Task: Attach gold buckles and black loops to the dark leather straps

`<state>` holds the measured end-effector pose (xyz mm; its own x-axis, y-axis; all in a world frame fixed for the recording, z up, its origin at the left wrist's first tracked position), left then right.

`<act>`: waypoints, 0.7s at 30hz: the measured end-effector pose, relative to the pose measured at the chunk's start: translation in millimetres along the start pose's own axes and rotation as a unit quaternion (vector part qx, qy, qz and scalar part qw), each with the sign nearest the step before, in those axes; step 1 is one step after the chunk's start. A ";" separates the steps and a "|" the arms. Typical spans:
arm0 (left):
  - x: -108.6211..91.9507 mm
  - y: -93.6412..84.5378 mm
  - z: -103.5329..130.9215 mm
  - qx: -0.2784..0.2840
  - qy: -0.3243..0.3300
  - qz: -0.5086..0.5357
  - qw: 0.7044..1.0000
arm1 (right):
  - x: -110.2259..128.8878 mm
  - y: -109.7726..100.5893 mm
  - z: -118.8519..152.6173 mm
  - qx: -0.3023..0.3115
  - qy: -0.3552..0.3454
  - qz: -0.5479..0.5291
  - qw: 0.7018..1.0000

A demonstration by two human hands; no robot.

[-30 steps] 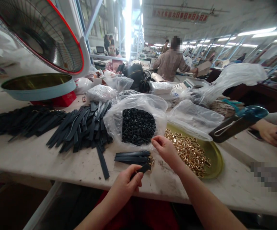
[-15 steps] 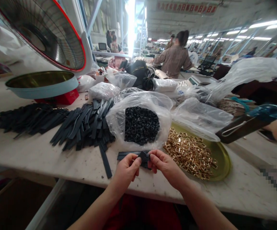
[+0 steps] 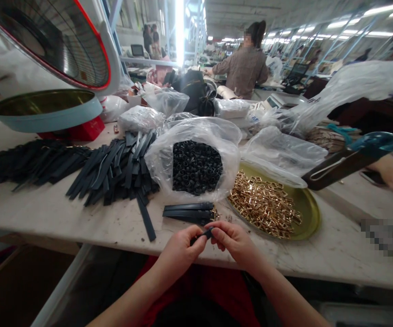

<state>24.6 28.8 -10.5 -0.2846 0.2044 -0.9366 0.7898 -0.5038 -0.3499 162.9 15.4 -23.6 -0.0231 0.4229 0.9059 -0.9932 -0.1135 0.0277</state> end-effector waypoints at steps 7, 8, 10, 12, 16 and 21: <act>-5.6 6.5 8.2 0.008 0.020 0.045 0.999 | -11.8 -0.5 8.2 -0.051 0.000 -0.032 0.998; -5.2 7.2 10.1 0.008 0.022 0.060 0.998 | -12.4 0.7 9.3 -0.057 0.005 -0.043 0.997; -3.6 7.4 13.2 0.000 0.019 0.071 0.997 | -13.5 5.6 11.9 -0.053 0.009 -0.054 0.997; -2.6 6.3 14.9 -0.014 0.013 0.070 0.997 | -14.8 10.5 15.2 -0.042 0.006 -0.054 0.998; -4.0 3.9 16.2 -0.014 -0.010 0.054 0.998 | -17.6 12.4 22.3 -0.012 0.001 -0.067 0.998; -1.2 2.6 20.4 -0.014 -0.055 -0.010 0.998 | -26.3 12.5 27.9 0.000 0.082 -0.168 0.982</act>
<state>15.9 10.1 -10.6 -0.3573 0.1191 -0.9264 0.7976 -0.4772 -0.3690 154.3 -22.3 -35.3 0.2879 0.5757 0.7653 -0.9480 0.0579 0.3130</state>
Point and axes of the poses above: each hand's wrist, its own z-axis away from the middle knuckle, its own y-axis out of the palm, x = y × z, the point moved 4 cm from there along -z, towards the middle knuckle, and after that the axes turned 13 degrees about y, right-handed, at the moved point
